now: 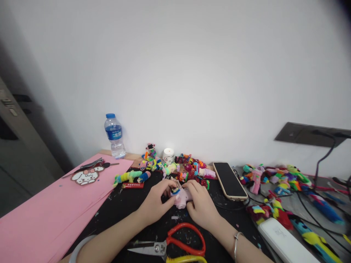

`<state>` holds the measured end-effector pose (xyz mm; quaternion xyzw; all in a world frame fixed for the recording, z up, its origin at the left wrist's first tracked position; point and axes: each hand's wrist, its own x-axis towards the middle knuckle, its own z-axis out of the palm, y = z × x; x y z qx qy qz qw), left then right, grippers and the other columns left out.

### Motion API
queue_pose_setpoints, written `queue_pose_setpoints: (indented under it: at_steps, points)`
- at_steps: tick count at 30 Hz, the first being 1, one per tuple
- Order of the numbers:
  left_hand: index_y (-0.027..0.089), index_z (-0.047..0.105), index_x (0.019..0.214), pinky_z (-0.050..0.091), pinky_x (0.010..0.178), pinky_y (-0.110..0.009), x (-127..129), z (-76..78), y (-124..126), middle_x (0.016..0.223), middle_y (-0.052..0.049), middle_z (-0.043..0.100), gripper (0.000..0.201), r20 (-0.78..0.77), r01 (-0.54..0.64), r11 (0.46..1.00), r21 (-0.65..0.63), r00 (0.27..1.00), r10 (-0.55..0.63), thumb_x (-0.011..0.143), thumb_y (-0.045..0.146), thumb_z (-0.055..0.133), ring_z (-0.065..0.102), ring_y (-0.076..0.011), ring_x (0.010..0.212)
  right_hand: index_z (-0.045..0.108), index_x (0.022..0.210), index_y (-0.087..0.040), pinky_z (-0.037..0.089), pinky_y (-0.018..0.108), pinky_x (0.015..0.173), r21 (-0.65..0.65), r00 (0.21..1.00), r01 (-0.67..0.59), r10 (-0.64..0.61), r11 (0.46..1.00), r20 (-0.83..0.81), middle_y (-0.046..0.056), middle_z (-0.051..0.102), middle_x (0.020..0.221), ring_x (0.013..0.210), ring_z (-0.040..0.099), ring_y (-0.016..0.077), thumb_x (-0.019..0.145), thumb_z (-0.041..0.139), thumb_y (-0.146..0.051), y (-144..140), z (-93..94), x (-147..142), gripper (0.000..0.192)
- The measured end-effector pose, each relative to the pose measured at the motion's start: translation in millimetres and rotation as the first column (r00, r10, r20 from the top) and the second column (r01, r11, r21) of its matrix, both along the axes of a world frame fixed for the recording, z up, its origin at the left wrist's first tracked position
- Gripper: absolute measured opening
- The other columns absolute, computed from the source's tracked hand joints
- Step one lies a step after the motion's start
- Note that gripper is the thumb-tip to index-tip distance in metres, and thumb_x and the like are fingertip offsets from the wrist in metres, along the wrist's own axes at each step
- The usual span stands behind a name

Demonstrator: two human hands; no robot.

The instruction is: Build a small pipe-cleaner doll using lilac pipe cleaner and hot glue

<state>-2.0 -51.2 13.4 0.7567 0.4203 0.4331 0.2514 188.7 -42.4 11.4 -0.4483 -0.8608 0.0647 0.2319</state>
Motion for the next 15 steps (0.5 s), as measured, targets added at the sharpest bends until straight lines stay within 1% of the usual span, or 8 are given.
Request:
queue_pose_setpoints:
  at_steps: [6,10,15]
  points:
    - [0.02,0.056,0.096,0.046,0.065,-0.027,-0.9,0.8,0.6,0.089,-0.002,0.062,0.022,0.02,-0.027,1.0,0.015,0.999,0.026,0.075,0.013,0.056,0.055,-0.0147,0.072,0.05,0.107,-0.018,0.036,0.033,0.085,-0.016,1.0,-0.004,0.004,1.0,-0.019,0.007,0.051,0.108,0.1,0.046,0.0222,0.061,0.041,-0.002,-0.1,0.9,-0.1,0.049]
    - [0.02,0.054,0.1,0.047,0.071,-0.03,-1.8,0.2,1.5,0.093,-0.003,0.062,0.024,0.042,-0.105,0.993,0.057,0.994,0.103,0.077,0.015,0.057,0.057,-0.0166,0.079,0.051,0.107,-0.018,0.035,0.034,0.086,-0.031,0.999,-0.009,0.007,0.999,-0.042,0.007,0.051,0.109,0.101,0.046,0.0229,0.06,0.041,-0.003,-0.5,2.1,0.0,0.05]
    - [0.02,0.051,0.103,0.048,0.075,-0.032,-3.1,-4.3,4.3,0.095,-0.004,0.061,0.025,0.105,-0.185,0.981,0.054,0.978,0.179,0.079,0.018,0.056,0.058,-0.0183,0.088,0.05,0.109,-0.018,0.034,0.034,0.086,-0.031,0.999,-0.008,0.006,0.999,-0.05,0.007,0.05,0.111,0.102,0.045,0.0229,0.06,0.041,-0.003,-1.1,1.8,0.2,0.052]
